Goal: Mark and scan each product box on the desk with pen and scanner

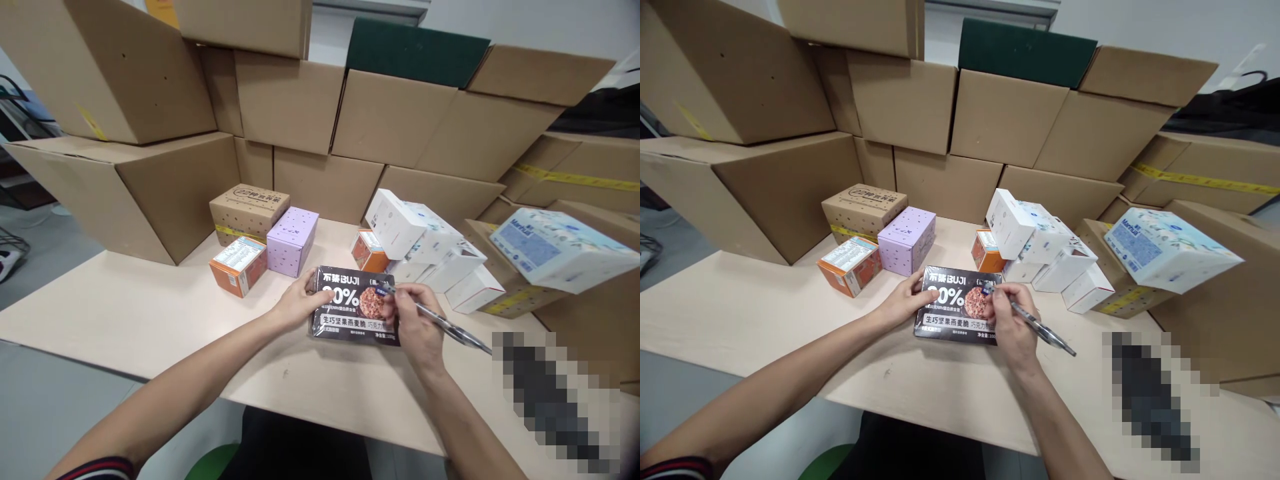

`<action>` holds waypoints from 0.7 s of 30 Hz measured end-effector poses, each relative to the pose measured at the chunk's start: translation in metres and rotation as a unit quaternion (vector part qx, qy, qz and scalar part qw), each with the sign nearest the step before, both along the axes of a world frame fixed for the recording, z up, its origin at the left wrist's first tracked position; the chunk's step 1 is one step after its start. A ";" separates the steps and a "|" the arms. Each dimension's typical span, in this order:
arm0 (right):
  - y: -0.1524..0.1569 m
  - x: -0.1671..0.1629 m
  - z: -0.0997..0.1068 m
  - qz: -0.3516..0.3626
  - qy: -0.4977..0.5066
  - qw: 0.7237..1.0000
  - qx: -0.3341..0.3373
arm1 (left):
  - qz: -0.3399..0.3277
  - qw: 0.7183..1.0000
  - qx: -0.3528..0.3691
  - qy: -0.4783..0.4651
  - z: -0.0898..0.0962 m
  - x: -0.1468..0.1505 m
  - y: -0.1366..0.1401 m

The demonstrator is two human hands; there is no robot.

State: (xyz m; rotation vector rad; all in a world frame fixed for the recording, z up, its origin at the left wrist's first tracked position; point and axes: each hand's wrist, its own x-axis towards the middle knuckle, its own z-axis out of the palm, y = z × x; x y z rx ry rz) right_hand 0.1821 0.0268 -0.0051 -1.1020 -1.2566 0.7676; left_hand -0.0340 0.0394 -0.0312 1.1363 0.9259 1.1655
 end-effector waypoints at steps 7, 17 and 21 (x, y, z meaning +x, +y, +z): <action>0.021 0.061 -0.008 -0.060 -0.288 0.956 -0.003 | 0.026 0.997 0.006 0.076 -0.007 -0.005 0.005; 0.031 0.084 -0.039 -0.042 -0.579 0.811 -0.075 | 0.098 0.929 0.082 0.347 -0.009 -0.015 0.011; 0.026 0.099 -0.026 -0.062 -0.515 0.853 -0.049 | 0.099 0.925 0.076 0.359 -0.009 -0.014 0.009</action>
